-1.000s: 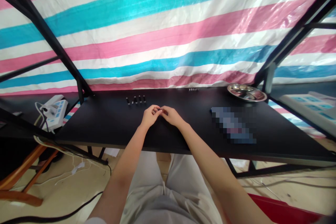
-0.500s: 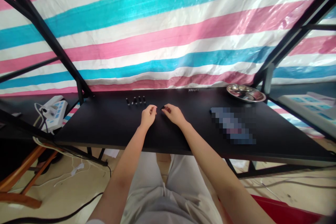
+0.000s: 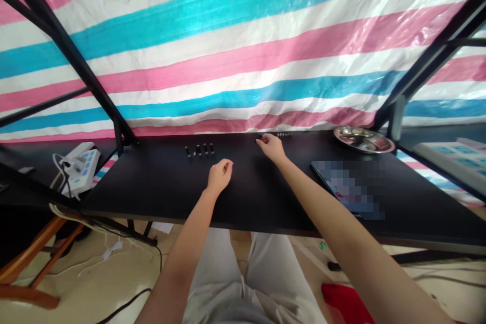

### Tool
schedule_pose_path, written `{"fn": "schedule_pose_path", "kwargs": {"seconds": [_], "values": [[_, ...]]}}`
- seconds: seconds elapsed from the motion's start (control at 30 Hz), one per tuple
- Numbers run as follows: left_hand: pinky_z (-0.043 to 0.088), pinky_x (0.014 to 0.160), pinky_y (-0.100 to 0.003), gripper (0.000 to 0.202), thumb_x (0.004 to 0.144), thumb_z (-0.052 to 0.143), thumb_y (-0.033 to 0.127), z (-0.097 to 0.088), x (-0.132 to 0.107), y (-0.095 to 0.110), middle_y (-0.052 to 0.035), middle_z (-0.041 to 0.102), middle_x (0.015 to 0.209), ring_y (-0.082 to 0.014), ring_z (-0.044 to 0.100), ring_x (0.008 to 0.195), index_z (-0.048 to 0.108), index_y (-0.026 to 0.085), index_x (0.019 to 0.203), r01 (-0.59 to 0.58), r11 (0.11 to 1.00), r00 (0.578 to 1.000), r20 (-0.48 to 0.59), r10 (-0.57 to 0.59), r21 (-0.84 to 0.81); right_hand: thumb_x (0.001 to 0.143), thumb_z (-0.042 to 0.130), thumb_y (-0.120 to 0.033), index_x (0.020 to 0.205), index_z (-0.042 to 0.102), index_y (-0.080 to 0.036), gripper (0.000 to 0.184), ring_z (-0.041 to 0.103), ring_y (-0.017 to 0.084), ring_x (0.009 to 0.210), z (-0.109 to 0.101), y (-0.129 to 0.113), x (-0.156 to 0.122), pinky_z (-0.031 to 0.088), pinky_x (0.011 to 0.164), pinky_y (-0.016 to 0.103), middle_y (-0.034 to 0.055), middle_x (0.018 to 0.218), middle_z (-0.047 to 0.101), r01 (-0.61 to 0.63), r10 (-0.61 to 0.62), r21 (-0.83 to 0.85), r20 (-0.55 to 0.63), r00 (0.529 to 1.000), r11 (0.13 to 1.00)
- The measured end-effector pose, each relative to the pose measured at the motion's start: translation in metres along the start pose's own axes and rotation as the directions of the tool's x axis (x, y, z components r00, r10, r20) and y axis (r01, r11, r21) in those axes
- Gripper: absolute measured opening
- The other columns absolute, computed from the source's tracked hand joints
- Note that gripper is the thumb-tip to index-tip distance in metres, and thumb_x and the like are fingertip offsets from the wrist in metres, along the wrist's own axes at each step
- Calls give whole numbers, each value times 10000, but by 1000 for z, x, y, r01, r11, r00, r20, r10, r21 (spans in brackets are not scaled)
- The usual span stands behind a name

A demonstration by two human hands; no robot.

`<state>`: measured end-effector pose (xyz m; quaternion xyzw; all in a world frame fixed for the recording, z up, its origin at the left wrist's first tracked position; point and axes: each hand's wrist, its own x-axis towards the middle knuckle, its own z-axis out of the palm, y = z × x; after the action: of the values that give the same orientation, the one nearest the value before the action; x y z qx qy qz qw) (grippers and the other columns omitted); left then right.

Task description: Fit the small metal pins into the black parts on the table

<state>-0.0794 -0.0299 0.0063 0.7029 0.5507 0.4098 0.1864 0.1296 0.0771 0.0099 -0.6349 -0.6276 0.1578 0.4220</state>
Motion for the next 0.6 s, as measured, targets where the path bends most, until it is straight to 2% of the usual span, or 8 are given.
{"fn": "schedule_pose_path", "kwargs": {"seconds": [0.13,0.3,0.6], "values": [[369,566,-192,220,845,415,282,-1,0,4,22,553,568,-83,480,511,603,174,808,-25,999,999,46,24,27,722,579,-285,691,576,-171,118,555,150,654,7,9,19,409,629,254,33,707,631,-11,24,-132,99,995,991],[368,571,-190,224,849,412,284,-2,0,6,20,556,585,-84,483,524,607,178,818,-32,998,996,87,27,54,742,572,-285,746,602,-176,112,574,160,706,17,12,37,410,634,247,43,763,645,28,11,-265,143,990,964],[356,556,-191,226,851,416,279,-1,0,5,18,549,592,-83,471,520,618,181,829,-62,995,991,126,51,81,755,562,-277,826,625,-169,144,595,188,775,29,19,56,431,675,266,69,824,656,1,58,-335,168,984,942]]}}
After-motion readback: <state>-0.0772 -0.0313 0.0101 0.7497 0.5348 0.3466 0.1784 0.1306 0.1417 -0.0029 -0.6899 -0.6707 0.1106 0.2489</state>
